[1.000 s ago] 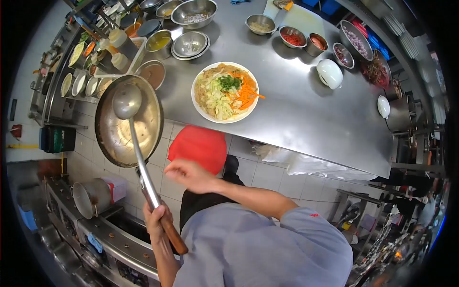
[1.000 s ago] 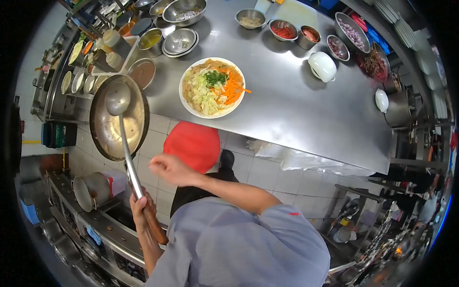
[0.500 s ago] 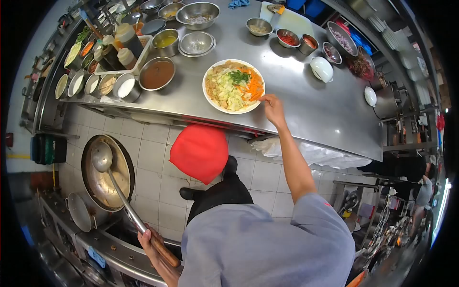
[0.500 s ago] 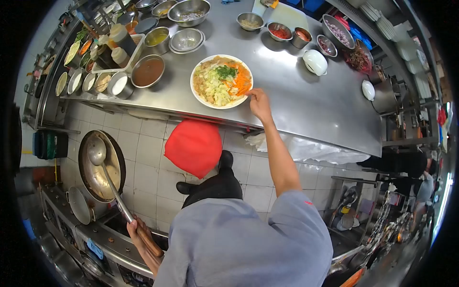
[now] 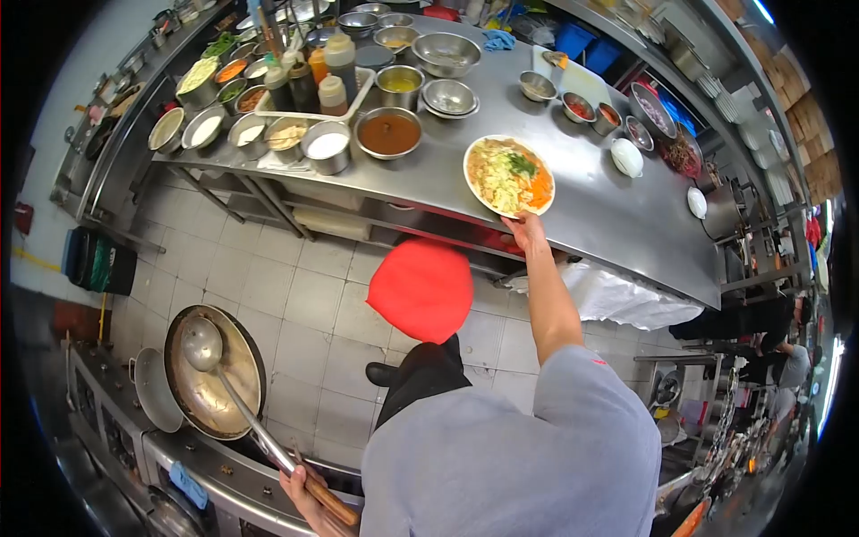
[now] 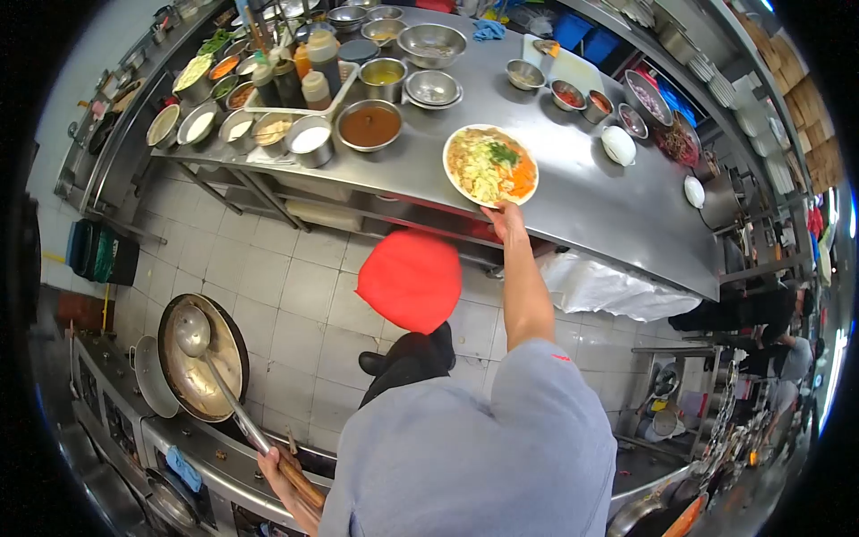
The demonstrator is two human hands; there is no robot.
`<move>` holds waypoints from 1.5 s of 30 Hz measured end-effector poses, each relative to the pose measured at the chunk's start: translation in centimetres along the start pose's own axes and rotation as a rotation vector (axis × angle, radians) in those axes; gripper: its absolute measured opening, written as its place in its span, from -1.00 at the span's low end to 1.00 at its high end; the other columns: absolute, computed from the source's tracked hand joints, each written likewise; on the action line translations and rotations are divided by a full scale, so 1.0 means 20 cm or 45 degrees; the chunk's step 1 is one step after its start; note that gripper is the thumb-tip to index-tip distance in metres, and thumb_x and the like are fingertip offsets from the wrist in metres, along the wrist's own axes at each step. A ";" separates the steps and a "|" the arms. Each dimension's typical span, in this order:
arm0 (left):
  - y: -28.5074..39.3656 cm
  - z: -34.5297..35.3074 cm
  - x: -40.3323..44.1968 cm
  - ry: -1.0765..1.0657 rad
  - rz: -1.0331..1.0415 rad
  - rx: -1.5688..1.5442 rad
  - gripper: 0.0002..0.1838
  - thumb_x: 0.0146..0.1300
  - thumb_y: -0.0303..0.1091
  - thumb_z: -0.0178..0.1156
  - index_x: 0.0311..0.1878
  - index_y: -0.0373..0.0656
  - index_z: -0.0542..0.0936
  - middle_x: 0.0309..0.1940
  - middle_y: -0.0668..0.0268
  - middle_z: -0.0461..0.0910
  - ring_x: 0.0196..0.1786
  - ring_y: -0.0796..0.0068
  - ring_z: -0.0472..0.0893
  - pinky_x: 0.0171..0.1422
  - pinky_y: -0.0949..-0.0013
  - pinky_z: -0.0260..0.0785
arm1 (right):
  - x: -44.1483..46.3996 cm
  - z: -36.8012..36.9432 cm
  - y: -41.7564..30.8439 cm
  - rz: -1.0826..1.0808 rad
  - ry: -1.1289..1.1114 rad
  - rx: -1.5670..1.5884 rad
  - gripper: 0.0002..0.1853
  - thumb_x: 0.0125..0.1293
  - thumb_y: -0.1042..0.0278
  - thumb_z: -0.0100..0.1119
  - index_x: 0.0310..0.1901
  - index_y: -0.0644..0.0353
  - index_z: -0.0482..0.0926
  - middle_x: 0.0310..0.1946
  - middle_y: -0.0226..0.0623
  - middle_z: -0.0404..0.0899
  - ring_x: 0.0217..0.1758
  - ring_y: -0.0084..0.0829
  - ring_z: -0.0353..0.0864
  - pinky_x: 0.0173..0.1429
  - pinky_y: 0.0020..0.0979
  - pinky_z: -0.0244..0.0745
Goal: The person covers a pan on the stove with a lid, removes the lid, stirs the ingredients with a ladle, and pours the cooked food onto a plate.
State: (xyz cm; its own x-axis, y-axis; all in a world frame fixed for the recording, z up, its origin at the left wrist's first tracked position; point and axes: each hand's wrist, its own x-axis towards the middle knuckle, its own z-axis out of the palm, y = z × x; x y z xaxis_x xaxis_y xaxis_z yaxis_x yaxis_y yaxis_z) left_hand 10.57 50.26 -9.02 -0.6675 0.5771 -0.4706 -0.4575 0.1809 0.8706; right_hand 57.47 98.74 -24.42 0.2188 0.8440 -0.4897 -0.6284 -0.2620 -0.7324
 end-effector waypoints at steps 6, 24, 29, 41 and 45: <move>0.05 -0.13 0.13 0.115 -0.010 -0.078 -0.71 0.08 -0.28 0.22 -0.20 -0.12 0.37 -0.64 0.42 0.34 -0.68 0.63 0.31 -0.64 0.60 0.15 | -0.14 0.02 0.19 -0.251 0.075 0.108 -0.60 0.18 0.65 -0.17 0.09 0.48 0.22 0.04 0.02 0.35 0.11 -0.01 0.44 0.18 0.03 0.47; 0.84 -0.19 1.57 -0.183 -0.035 -0.223 -0.73 0.21 -0.22 0.16 -0.10 -0.14 0.42 -0.61 0.50 0.28 -0.73 0.75 0.18 -0.74 0.64 0.03 | -0.90 1.09 0.34 -0.309 -0.168 -0.153 -0.56 0.08 0.63 -0.02 0.07 0.46 0.37 0.02 -0.08 0.52 0.04 -0.28 0.56 0.08 -0.27 0.51; 1.12 -0.13 1.94 -0.128 0.137 -0.222 -0.70 0.13 -0.23 0.19 -0.15 -0.17 0.40 -0.65 0.48 0.25 -0.74 0.72 0.17 -0.74 0.62 -0.02 | -0.77 1.78 0.48 -0.205 -0.410 -0.121 -0.49 0.05 0.67 -0.03 0.13 0.48 0.31 0.12 -0.08 0.45 0.22 -0.26 0.42 0.32 -0.24 0.29; 1.66 -0.35 2.82 0.044 0.187 -0.202 -0.71 -0.06 -0.27 0.26 -0.38 -0.18 0.37 -0.67 0.37 0.38 -0.72 0.58 0.34 -0.69 0.53 0.21 | -0.33 3.64 1.18 0.206 -0.979 -0.265 -0.52 0.07 0.63 -0.04 0.10 0.54 0.32 0.02 0.04 0.50 -0.02 -0.16 0.61 -0.03 -0.18 0.65; 1.86 -0.55 3.21 0.122 0.199 -0.143 -0.73 -0.07 -0.33 0.28 -0.35 -0.21 0.41 -0.65 0.40 0.40 -0.63 0.62 0.39 -0.56 0.54 0.23 | -0.19 4.20 1.51 0.271 -1.058 -0.314 -0.49 0.07 0.62 -0.03 0.13 0.56 0.29 0.05 0.07 0.48 0.01 -0.10 0.59 0.01 -0.15 0.62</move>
State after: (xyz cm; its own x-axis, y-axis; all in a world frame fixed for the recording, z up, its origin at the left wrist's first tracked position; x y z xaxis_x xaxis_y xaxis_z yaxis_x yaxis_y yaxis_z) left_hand -55.75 85.19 -8.43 -0.7860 0.5115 -0.3472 -0.4029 0.0022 0.9153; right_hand -25.02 127.01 -4.99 -0.5561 0.8075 -0.1966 -0.3942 -0.4645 -0.7930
